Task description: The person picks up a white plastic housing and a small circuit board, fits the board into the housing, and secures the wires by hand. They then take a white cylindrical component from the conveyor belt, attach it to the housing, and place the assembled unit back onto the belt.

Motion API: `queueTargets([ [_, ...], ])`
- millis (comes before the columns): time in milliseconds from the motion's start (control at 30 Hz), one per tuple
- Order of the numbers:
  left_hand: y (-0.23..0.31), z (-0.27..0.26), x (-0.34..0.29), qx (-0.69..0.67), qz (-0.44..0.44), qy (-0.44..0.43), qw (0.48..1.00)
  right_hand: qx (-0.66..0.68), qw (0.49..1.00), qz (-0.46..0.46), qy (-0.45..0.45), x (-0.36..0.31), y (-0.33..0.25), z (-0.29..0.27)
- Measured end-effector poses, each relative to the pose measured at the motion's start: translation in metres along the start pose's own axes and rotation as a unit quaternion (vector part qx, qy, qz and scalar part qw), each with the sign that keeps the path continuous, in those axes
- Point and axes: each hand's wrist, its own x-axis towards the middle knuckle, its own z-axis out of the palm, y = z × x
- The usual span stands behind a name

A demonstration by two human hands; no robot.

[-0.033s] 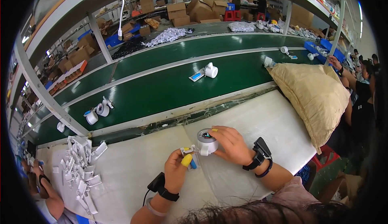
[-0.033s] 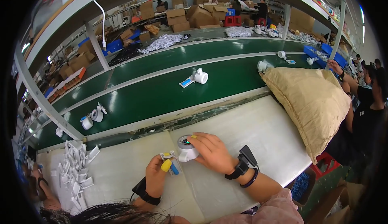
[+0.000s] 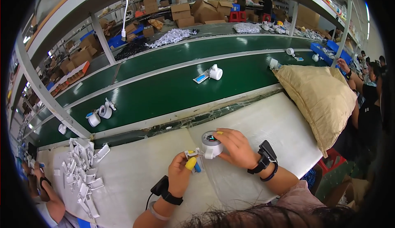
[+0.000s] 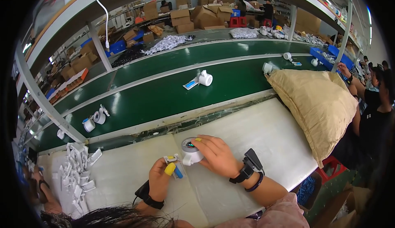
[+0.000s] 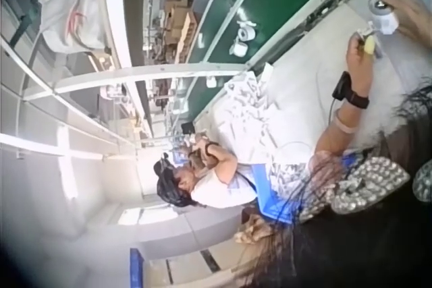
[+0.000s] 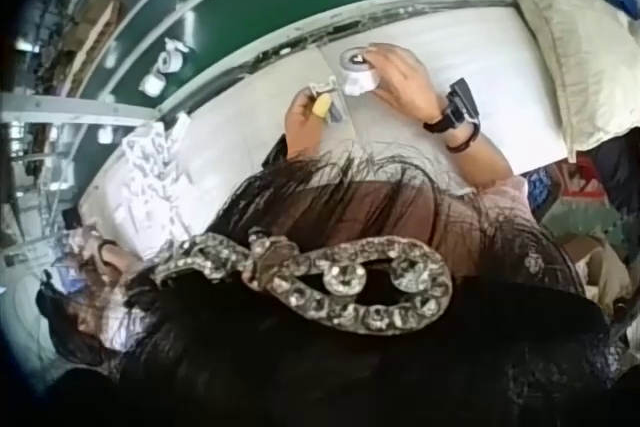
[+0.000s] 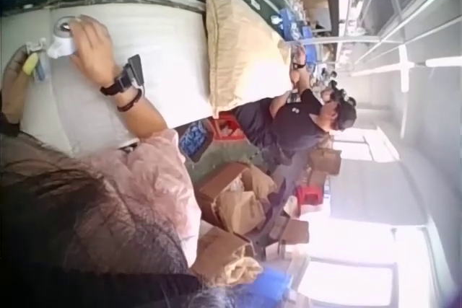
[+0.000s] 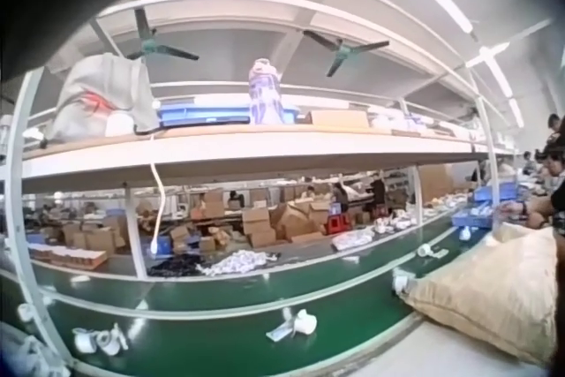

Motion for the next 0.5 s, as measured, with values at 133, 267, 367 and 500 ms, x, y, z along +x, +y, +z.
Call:
queueTargets([
  [133,0.0009,0.0000,0.0007,-0.005,0.002,-0.003,1.000,-0.006,0.999,-0.009,0.032,0.0019,-0.0013,0.0010],
  [267,-0.0025,-0.0029,0.0017,-0.005,-0.002,-0.017,1.000,-0.009,0.999,-0.017,0.035,0.0017,0.0005,0.0018],
  [367,0.0014,-0.0025,0.0013,-0.002,-0.003,-0.038,0.999,0.002,0.999,-0.022,0.031,-0.0004,0.0031,0.0023],
  [500,0.0000,-0.0031,0.0006,0.014,-0.009,-0.048,0.999,-0.002,0.999,-0.016,0.042,0.0027,-0.0001,0.0006],
])
